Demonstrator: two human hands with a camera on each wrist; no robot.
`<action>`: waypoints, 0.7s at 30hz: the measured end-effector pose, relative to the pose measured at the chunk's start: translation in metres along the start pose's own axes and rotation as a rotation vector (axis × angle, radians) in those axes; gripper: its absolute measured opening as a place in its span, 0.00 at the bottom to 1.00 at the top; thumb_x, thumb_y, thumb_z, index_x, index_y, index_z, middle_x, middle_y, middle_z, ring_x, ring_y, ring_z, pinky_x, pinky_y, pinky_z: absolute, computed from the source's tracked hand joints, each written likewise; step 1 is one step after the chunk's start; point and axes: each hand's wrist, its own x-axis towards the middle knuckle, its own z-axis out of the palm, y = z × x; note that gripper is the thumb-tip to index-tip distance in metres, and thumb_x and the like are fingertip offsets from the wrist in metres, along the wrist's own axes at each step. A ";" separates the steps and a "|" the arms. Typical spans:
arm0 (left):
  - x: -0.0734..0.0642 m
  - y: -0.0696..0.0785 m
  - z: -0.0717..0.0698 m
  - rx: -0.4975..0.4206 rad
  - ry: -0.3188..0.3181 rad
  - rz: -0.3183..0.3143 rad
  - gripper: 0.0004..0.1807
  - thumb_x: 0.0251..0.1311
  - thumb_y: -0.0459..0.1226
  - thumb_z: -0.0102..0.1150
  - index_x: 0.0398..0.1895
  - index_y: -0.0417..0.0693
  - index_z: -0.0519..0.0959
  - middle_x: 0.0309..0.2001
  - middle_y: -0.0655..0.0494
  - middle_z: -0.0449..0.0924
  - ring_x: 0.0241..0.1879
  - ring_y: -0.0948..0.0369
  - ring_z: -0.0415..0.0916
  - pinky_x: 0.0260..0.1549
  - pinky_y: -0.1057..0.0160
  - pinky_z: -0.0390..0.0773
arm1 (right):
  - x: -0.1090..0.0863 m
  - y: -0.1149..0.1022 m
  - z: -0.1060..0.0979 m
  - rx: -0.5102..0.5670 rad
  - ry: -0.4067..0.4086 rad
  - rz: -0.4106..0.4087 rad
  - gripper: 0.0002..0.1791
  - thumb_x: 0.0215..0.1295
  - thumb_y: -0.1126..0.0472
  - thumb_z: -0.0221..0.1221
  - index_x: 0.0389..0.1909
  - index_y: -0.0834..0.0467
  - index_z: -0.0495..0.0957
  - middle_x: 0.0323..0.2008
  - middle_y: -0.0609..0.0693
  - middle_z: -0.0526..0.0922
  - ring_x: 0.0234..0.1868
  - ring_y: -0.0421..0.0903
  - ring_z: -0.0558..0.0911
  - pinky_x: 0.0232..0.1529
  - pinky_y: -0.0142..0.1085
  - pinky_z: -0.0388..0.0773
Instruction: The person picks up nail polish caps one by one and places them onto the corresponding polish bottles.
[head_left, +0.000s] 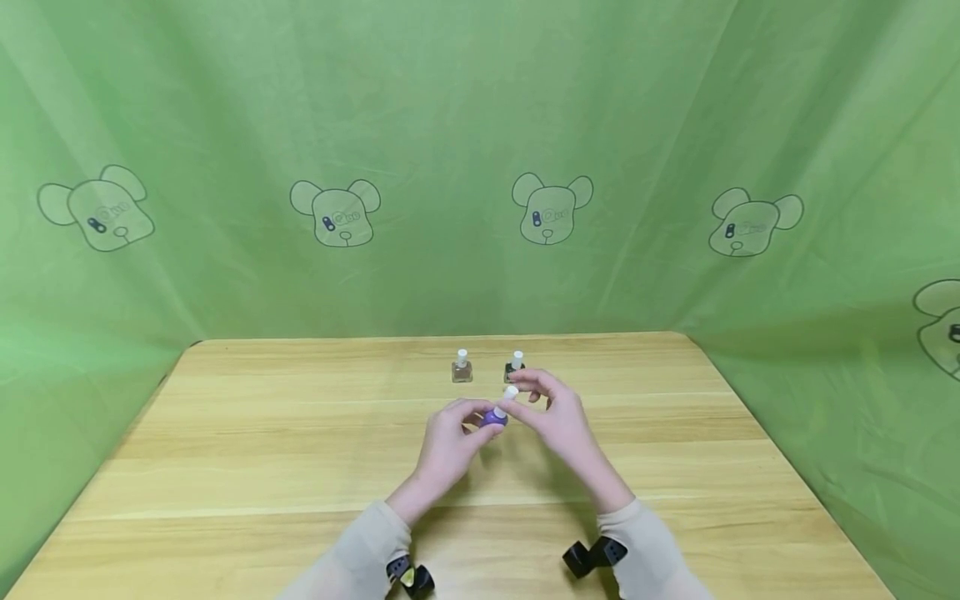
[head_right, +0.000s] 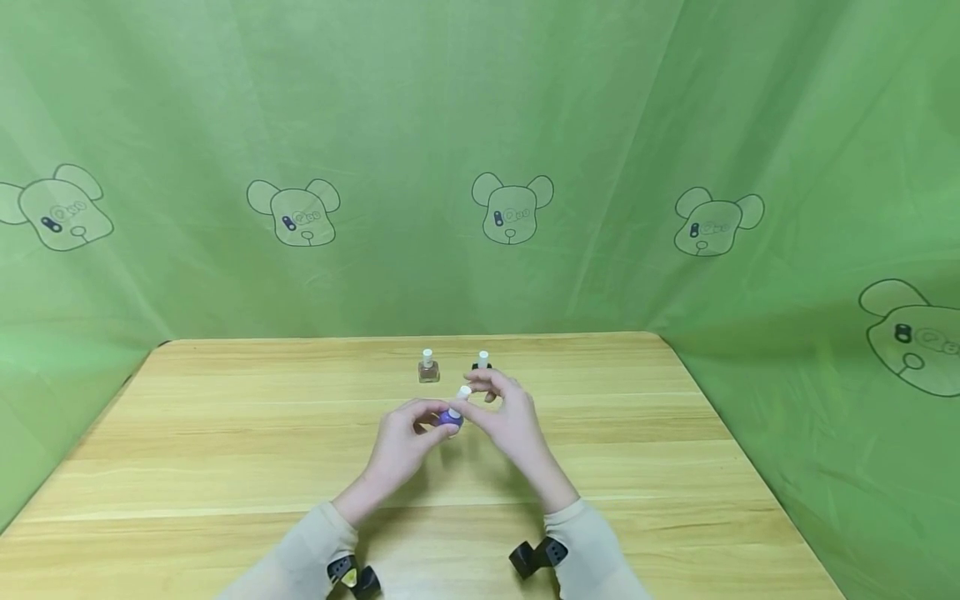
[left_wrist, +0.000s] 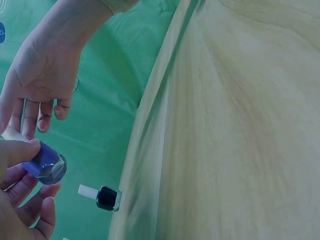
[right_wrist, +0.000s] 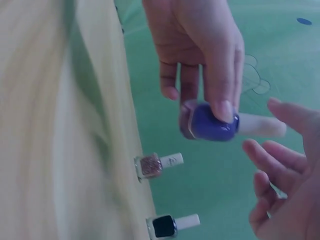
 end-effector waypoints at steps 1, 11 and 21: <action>0.000 0.000 0.000 -0.008 -0.004 -0.011 0.14 0.55 0.38 0.68 0.45 0.44 0.83 0.42 0.51 0.86 0.37 0.59 0.83 0.32 0.73 0.80 | 0.001 0.001 -0.002 0.002 -0.028 -0.017 0.25 0.54 0.55 0.70 0.54 0.54 0.78 0.48 0.51 0.86 0.45 0.48 0.76 0.45 0.37 0.70; 0.001 0.000 -0.001 -0.017 -0.031 -0.018 0.14 0.55 0.38 0.68 0.46 0.45 0.84 0.42 0.51 0.86 0.38 0.59 0.83 0.33 0.73 0.80 | 0.002 0.002 -0.012 -0.046 -0.145 -0.066 0.17 0.60 0.52 0.66 0.50 0.49 0.83 0.47 0.44 0.86 0.41 0.41 0.76 0.40 0.32 0.70; 0.000 0.000 0.000 0.022 -0.004 0.028 0.14 0.53 0.38 0.70 0.42 0.44 0.84 0.39 0.51 0.86 0.35 0.60 0.82 0.32 0.73 0.78 | -0.002 -0.004 0.001 0.028 0.045 0.024 0.12 0.50 0.57 0.72 0.34 0.58 0.83 0.28 0.51 0.84 0.25 0.39 0.71 0.27 0.27 0.68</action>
